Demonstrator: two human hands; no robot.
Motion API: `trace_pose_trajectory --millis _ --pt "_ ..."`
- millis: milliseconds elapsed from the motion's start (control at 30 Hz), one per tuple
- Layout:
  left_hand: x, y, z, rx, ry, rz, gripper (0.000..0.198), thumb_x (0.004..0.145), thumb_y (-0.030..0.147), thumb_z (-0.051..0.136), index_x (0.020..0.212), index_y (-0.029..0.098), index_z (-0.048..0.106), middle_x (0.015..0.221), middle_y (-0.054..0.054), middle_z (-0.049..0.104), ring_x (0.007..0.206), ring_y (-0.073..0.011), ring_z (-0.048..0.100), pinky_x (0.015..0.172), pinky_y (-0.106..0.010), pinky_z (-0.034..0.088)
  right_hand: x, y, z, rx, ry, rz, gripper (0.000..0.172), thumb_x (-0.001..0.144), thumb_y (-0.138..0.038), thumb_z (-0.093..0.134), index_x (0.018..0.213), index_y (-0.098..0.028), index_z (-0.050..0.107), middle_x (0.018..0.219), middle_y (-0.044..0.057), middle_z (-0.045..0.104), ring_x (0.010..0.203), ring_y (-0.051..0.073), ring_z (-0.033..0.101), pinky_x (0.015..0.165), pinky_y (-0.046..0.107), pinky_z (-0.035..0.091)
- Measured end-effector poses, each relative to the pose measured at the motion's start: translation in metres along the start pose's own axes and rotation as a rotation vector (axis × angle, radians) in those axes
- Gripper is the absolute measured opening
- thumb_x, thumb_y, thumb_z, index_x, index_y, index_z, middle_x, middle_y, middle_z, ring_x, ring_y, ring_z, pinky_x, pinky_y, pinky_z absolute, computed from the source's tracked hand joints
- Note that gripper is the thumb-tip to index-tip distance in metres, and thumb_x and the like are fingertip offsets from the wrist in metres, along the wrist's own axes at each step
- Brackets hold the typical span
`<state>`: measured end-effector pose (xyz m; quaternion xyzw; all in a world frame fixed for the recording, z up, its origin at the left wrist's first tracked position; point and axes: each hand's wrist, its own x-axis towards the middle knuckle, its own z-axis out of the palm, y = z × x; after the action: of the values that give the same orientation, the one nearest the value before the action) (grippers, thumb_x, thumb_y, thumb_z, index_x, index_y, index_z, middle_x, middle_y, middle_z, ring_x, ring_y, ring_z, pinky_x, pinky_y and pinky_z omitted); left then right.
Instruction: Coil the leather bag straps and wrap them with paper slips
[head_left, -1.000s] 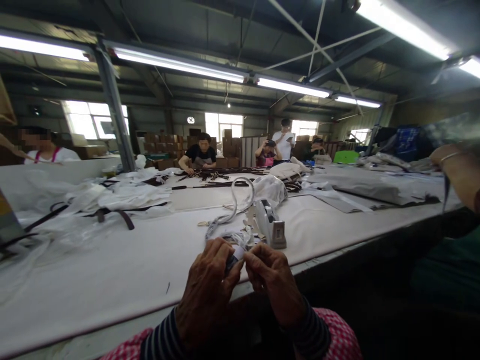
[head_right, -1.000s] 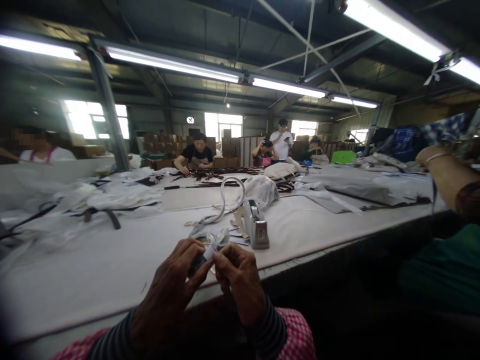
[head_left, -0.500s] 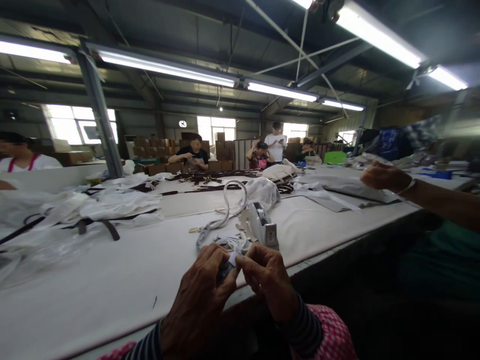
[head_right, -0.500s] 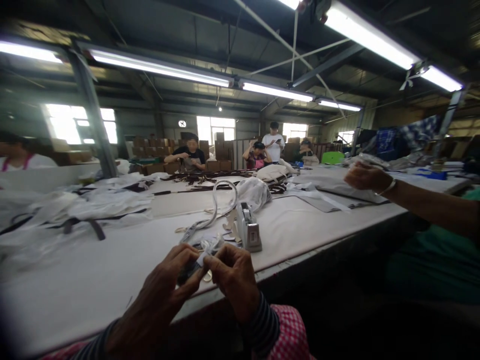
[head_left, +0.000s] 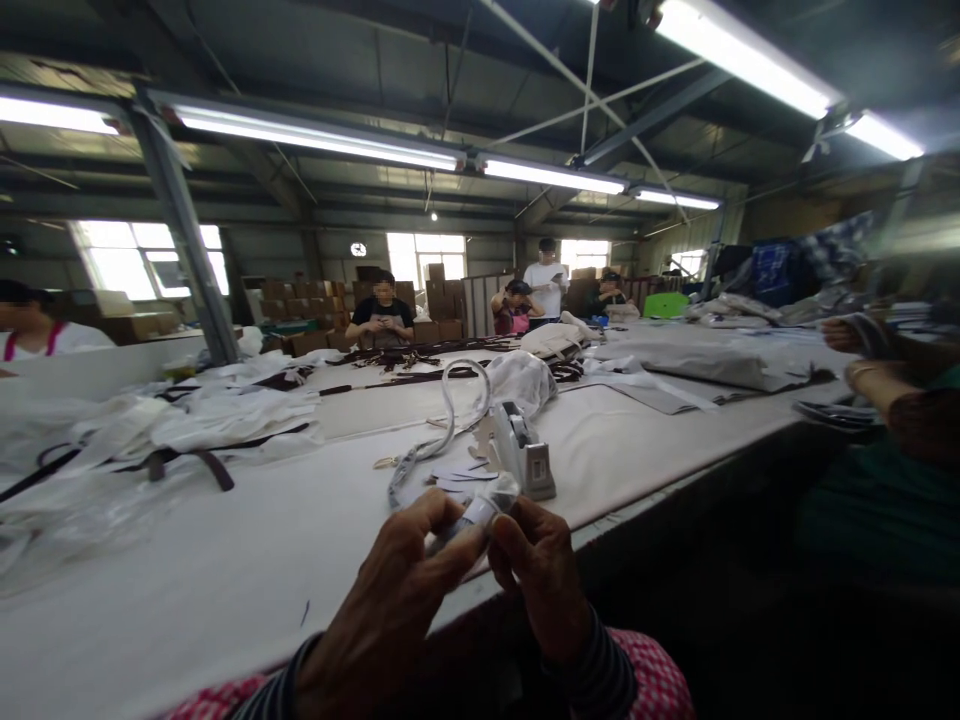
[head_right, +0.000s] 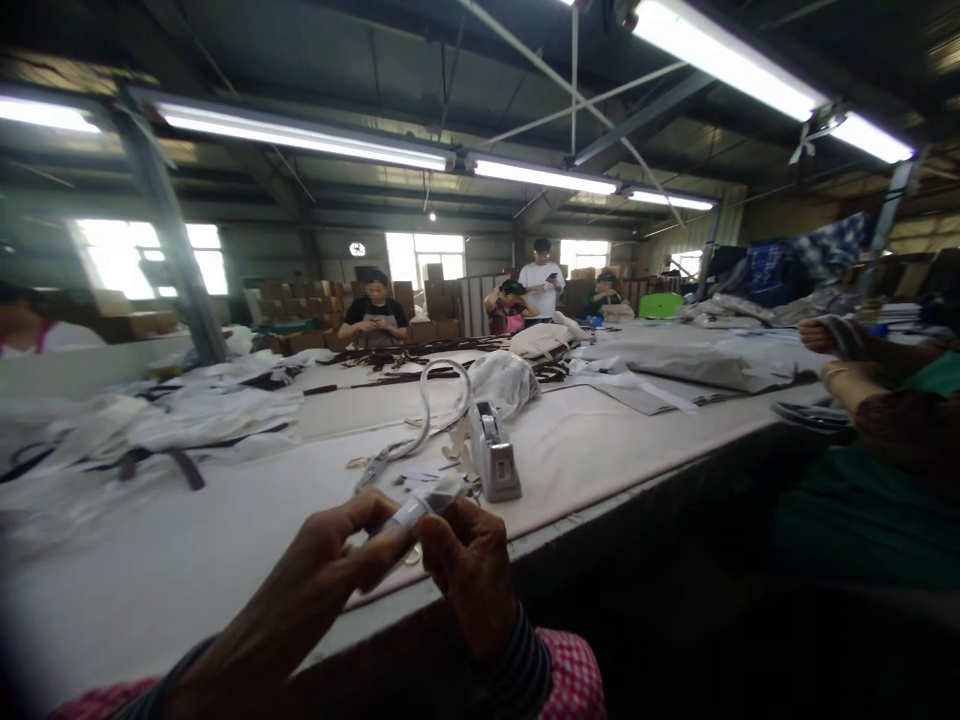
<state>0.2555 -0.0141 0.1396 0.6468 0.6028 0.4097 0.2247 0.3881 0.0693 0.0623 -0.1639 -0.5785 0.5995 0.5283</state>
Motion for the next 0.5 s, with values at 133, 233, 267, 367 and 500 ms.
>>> trace_pose_trajectory --millis 133,233,267,367,500 --pt "-0.007 0.005 -0.006 -0.254 -0.068 -0.180 0.042 0.088 0.057 0.055 0.076 0.018 0.059 0.066 0.003 0.047 0.062 -0.0130 0.039 0.057 -0.025 0.033 -0.010 0.008 -0.004 -0.090 0.032 0.035 0.034 0.086 -0.049 0.069 0.073 -0.019 0.059 0.053 -0.006 0.045 0.044 0.007 0.034 0.041 0.022 0.028" --pt "-0.013 0.003 -0.011 -0.195 -0.048 -0.226 0.039 0.087 0.055 0.057 0.078 0.018 0.059 0.067 0.003 0.048 0.064 -0.0133 0.041 0.059 -0.025 0.033 -0.021 0.002 -0.009 -0.433 0.157 -0.183 0.018 0.086 -0.035 0.073 0.077 -0.022 0.064 0.064 -0.001 0.056 0.052 0.012 0.047 0.048 0.025 0.041" --pt "-0.016 0.002 -0.013 -0.164 -0.052 -0.237 0.037 0.086 0.054 0.058 0.078 0.018 0.059 0.067 0.003 0.048 0.064 -0.0136 0.042 0.059 -0.025 0.034 -0.024 -0.004 -0.010 -0.568 0.157 -0.314 0.009 0.087 -0.030 0.072 0.085 -0.023 0.068 0.074 0.001 0.062 0.059 0.015 0.054 0.054 0.026 0.047" --pt "-0.027 -0.002 -0.017 -0.086 -0.100 -0.240 0.031 0.085 0.047 0.058 0.076 0.018 0.058 0.069 0.003 0.052 0.066 -0.0144 0.046 0.059 -0.025 0.036 -0.031 -0.024 -0.009 -0.864 -0.064 -0.684 0.025 0.093 -0.015 0.060 0.115 -0.024 0.069 0.102 0.009 0.069 0.087 0.022 0.065 0.075 0.033 0.056" --pt "-0.063 -0.005 -0.022 0.074 -0.024 -0.256 0.017 0.079 0.035 0.061 0.079 0.019 0.057 0.081 0.001 0.058 0.082 -0.0178 0.053 0.073 -0.027 0.042 -0.042 -0.025 -0.002 -1.049 -0.403 -0.978 0.038 0.095 -0.008 0.048 0.130 -0.014 0.062 0.109 0.014 0.071 0.096 0.025 0.069 0.080 0.034 0.060"
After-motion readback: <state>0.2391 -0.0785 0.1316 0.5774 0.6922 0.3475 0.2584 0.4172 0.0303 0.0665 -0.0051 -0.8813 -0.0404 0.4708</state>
